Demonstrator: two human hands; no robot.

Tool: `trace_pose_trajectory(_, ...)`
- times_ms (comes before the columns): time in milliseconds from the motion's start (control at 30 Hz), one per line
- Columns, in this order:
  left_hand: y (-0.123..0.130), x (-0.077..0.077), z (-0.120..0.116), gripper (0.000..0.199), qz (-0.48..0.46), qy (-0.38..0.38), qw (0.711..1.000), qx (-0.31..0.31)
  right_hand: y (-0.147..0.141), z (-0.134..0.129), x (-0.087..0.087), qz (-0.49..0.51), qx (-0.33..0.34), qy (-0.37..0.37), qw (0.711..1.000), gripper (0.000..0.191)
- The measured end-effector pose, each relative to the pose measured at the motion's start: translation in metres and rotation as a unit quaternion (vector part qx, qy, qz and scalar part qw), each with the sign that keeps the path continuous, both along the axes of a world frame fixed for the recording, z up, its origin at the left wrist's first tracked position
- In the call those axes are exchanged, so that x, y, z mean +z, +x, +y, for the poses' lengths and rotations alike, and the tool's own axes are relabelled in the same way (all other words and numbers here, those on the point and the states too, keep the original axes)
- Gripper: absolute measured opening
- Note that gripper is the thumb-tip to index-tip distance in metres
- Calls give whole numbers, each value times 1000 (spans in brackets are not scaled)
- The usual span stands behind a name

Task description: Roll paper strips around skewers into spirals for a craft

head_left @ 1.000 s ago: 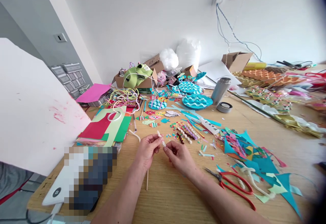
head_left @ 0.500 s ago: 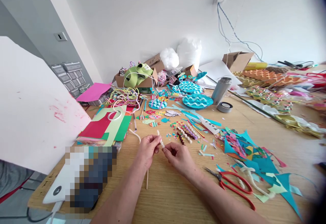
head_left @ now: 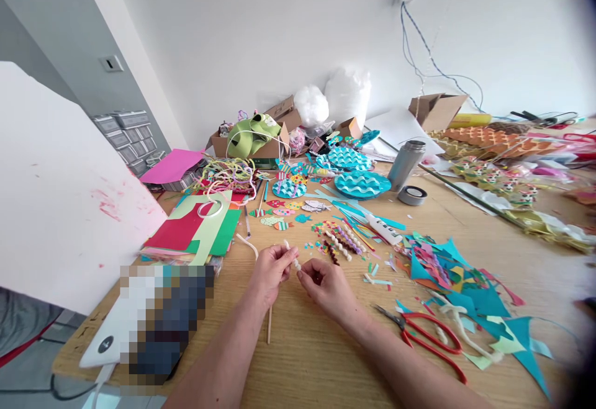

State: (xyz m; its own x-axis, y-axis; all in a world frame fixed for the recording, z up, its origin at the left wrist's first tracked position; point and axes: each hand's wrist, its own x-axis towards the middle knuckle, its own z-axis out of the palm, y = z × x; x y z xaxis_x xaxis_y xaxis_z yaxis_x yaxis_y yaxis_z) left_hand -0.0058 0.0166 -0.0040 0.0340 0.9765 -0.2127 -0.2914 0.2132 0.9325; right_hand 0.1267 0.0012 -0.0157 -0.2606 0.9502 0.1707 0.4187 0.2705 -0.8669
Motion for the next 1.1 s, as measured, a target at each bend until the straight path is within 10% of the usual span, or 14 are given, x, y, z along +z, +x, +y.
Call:
trace_pose_trajectory(700,-11,-2,6,33,-39,-44,998,-17,-1,-3,-4,15,47,-17,999,22)
trace_pose_trajectory(1100,-13,-1,7,32,-43,-36,998,-18,-1,-1,3,159,82,-216,960,39)
